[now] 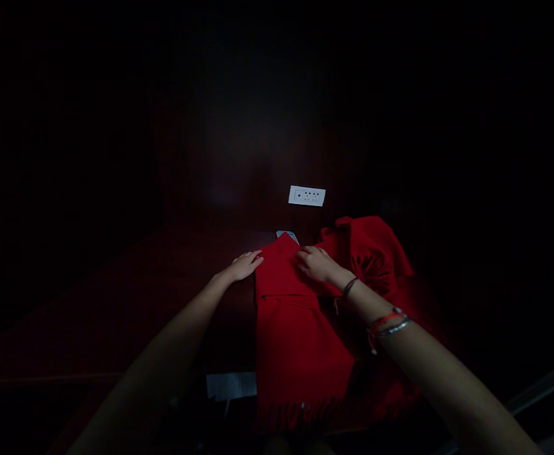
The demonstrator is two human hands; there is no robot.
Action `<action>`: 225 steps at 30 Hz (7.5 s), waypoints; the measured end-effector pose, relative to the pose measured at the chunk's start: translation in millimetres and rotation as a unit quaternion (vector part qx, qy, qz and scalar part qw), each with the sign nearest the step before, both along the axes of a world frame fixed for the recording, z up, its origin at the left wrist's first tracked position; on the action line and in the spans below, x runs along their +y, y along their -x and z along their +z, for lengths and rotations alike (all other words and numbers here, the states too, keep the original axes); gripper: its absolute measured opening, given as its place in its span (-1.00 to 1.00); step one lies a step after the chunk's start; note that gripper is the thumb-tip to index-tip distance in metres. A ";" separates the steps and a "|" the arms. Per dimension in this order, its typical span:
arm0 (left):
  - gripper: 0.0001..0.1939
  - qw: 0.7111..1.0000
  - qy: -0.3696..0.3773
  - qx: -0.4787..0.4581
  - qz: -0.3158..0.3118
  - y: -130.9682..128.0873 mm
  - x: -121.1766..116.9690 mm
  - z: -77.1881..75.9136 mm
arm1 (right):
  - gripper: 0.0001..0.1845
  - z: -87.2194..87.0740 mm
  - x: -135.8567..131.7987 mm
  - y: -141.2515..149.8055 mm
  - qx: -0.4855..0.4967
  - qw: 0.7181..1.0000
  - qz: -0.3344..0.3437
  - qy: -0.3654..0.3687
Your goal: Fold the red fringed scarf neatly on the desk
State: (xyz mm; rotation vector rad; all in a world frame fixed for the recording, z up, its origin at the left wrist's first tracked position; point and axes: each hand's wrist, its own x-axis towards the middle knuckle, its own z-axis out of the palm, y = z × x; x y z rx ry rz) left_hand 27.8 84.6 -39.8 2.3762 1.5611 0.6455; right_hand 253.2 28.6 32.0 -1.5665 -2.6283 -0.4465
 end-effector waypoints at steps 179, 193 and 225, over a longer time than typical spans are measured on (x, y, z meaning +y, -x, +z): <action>-0.05 0.979 0.080 0.178 -0.054 80.5 -74.7 17.4 | -0.39 -51.6 -41.9 89.9 0.129 0.970 0.065 0.197; -0.10 0.966 0.056 0.078 0.238 99.1 -70.5 5.6 | -0.28 -33.3 -34.9 74.3 0.129 0.966 -0.041 0.219; -0.43 0.997 -0.022 0.062 0.040 120.5 -57.9 4.5 | -0.62 28.6 39.1 49.0 0.039 0.998 -0.039 0.042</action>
